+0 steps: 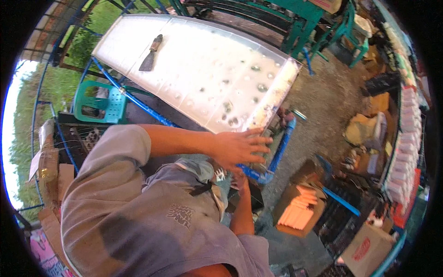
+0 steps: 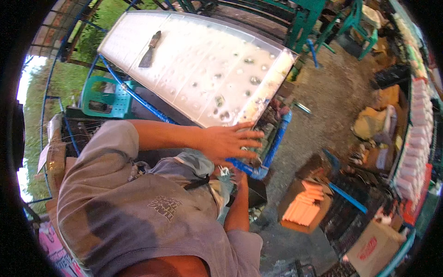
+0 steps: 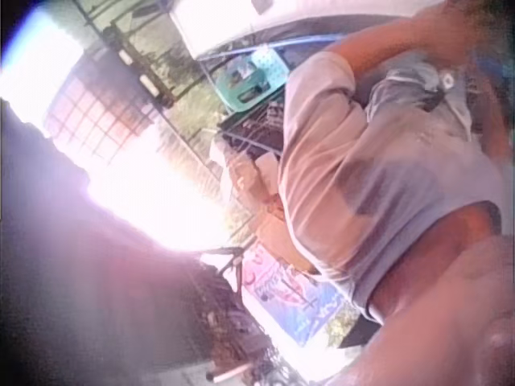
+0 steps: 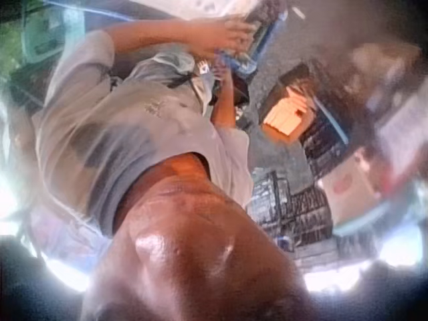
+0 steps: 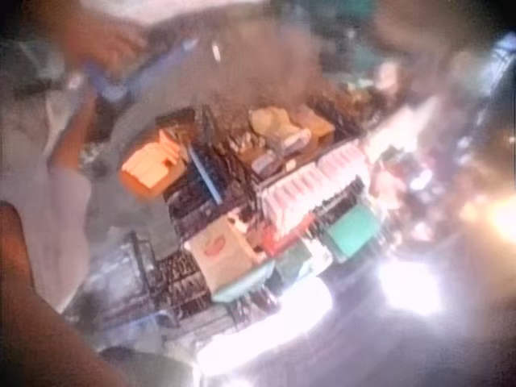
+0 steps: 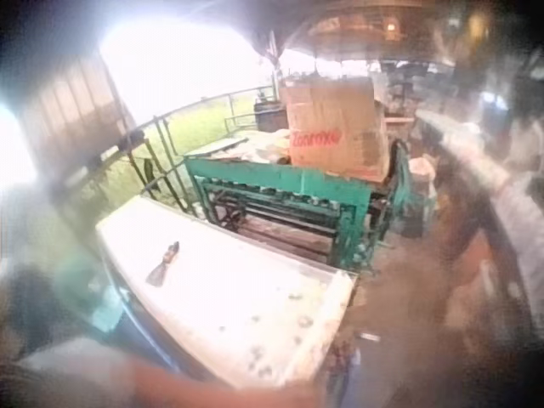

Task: The person uses a metal spatula to spread a white paste onto a large sheet of dough on a tray. They then place small green vegetable pieces into circular indentations on the tray and fold the dough over them to form individual portions.

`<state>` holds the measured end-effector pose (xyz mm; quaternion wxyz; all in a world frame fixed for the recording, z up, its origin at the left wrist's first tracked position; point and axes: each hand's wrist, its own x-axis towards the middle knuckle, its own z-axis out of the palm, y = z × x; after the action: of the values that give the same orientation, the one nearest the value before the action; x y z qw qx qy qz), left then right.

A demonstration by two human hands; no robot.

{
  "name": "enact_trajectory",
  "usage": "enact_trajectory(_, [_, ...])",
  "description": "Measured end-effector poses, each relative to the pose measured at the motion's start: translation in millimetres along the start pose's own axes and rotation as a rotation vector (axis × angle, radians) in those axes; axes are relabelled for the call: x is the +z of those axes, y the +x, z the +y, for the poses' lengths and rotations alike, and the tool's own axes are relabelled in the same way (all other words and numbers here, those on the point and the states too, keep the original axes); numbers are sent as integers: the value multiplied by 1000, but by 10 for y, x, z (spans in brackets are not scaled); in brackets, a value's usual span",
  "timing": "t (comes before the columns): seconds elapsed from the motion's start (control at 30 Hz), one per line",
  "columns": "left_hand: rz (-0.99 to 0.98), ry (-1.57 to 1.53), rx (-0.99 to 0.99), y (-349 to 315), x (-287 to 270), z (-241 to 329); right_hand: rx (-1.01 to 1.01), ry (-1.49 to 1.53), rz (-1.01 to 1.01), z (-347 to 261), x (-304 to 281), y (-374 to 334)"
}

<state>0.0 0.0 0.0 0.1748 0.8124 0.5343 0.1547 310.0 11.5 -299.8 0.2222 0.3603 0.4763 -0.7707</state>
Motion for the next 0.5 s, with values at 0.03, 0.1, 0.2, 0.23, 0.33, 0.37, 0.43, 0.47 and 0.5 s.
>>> enact_trajectory(0.03, [40,24,-1,-16,13,35,5,-6,43,-619,234,94])
enact_trajectory(0.1, [228,-137,-141,-163,12,177,-171,-157,-65,-1189,660,-407])
enact_trajectory(0.2, [508,-312,-411,-597,-203,470,-403,-156,-164,-2139,1254,-1096])
enact_trajectory(0.23, [600,-333,-493,-752,-267,474,-498,-107,-170,-2405,1414,-1212])
enact_trajectory(0.33, [876,-396,-710,-1350,-543,248,-684,-232,-75,-3112,1779,-1378])
enact_trajectory(0.37, [917,-302,-806,-1566,-669,60,-689,-249,-62,-3260,1869,-1381])
enact_trajectory(0.43, [982,-47,-997,-2028,-866,-605,-724,-280,-38,-3500,2032,-1248])
enact_trajectory(0.47, [991,98,-1103,-2289,-968,-982,-734,-327,-23,-3620,2164,-1190])
enact_trajectory(0.5, [899,241,-1303,-2533,-1107,-1352,-743,-373,1,-3719,2279,-1120])
